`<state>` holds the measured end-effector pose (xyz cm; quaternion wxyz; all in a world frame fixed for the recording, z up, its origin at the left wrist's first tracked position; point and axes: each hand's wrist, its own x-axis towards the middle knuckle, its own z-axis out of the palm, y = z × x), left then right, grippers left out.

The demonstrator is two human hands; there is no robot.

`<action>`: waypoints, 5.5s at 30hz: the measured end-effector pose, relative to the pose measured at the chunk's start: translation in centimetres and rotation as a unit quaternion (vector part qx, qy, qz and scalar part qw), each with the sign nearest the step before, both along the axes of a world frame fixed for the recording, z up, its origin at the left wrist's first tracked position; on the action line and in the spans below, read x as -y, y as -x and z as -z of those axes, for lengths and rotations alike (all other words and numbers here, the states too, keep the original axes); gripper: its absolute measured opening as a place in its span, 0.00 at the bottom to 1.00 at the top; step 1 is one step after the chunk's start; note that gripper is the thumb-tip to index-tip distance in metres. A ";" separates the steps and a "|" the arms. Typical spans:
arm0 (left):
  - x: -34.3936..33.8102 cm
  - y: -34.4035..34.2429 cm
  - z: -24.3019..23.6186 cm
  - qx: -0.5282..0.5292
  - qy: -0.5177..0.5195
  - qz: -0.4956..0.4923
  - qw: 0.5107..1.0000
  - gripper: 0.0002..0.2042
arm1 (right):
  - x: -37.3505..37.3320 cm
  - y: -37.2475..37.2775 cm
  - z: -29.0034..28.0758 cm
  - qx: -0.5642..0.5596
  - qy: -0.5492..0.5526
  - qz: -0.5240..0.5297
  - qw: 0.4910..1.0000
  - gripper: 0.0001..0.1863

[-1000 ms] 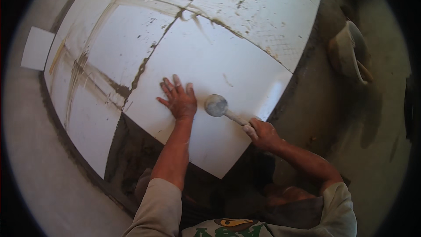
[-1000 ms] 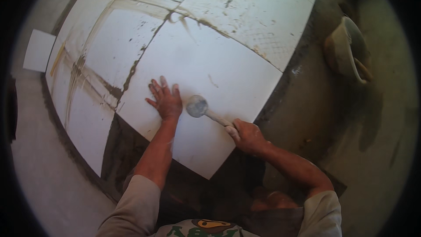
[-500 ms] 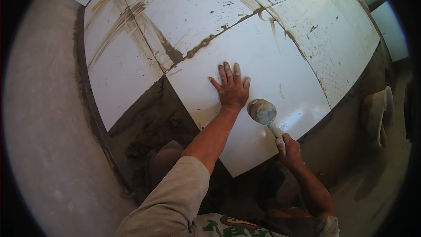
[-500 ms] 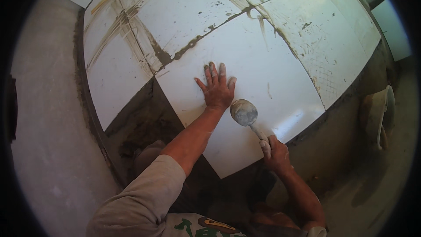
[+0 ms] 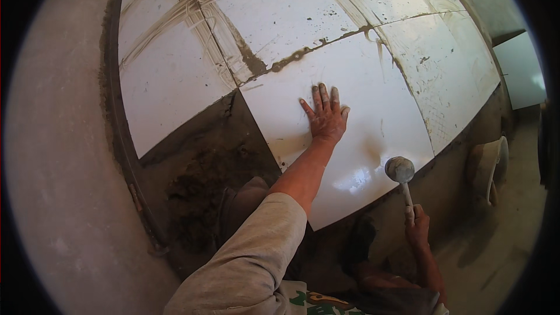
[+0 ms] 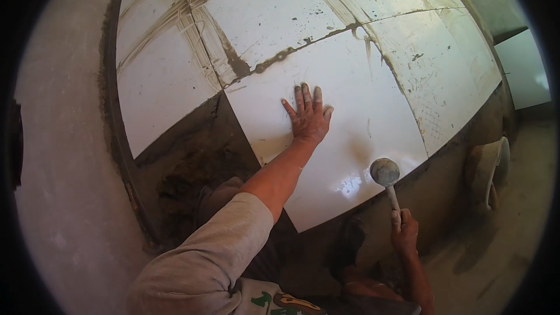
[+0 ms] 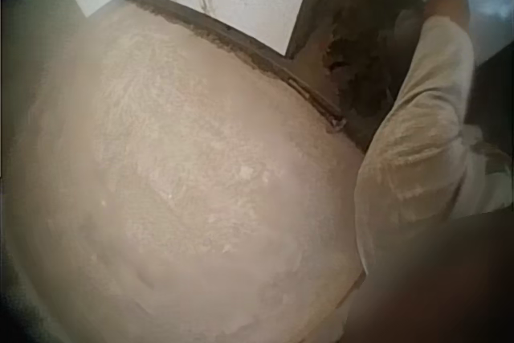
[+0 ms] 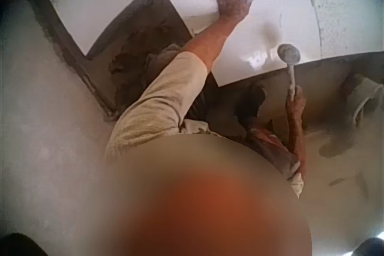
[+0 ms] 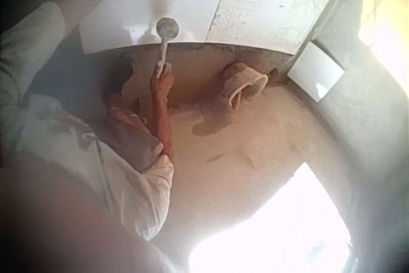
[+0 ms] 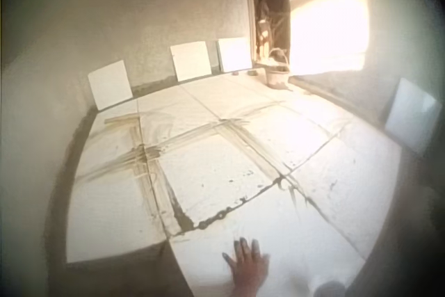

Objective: Laying white floor tiles onto a mortar base and tapping them into place with a rubber mallet.

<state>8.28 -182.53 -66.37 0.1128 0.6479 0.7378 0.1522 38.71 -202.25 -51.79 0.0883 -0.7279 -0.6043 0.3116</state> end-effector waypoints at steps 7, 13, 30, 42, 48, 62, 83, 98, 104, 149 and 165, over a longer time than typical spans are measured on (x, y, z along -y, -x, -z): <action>0.3 0.6 0.8 -0.014 -0.017 0.004 1.000 0.34 | 0.6 1.2 -5.6 0.067 0.002 -0.067 0.996 0.19; 0.2 -0.5 0.4 -0.049 0.018 0.013 0.999 0.33 | -3.5 -1.1 -2.1 -0.020 0.038 0.002 0.999 0.23; 0.0 -0.2 1.0 -0.134 0.012 -0.001 0.991 0.34 | -14.9 2.4 3.6 -0.159 -0.011 -0.036 0.987 0.21; -4.2 -5.6 0.0 -0.129 0.067 -0.195 0.970 0.56 | -25.4 4.2 0.9 -0.307 -0.040 -0.070 0.948 0.17; -5.1 -6.7 0.0 -0.144 0.058 -0.204 0.967 0.55 | -28.5 4.0 4.5 -0.237 -0.180 -0.163 0.941 0.18; -5.0 -6.4 0.3 -0.156 0.036 -0.214 0.964 0.54 | -26.4 1.1 7.6 -0.204 0.017 -0.177 0.963 0.22; -5.2 -6.1 0.9 -0.150 0.032 -0.235 0.960 0.35 | -28.4 0.3 7.9 -0.042 -0.103 -0.333 0.936 0.15; -5.1 -6.4 1.3 -0.194 0.012 -0.224 0.955 0.36 | -46.5 13.8 13.9 0.095 -0.292 -0.375 0.875 0.31; -5.1 -6.2 1.6 -0.194 0.024 -0.225 0.955 0.36 | -47.1 14.7 14.1 0.109 -0.287 -0.375 0.875 0.30; -5.0 -6.5 1.6 -0.193 0.049 -0.217 0.956 0.37 | -49.5 12.4 13.2 0.045 -0.249 -0.266 0.930 0.34; -5.2 -6.0 1.1 -0.210 0.040 -0.232 0.949 0.38 | -49.6 14.4 13.1 0.055 -0.247 -0.279 0.926 0.34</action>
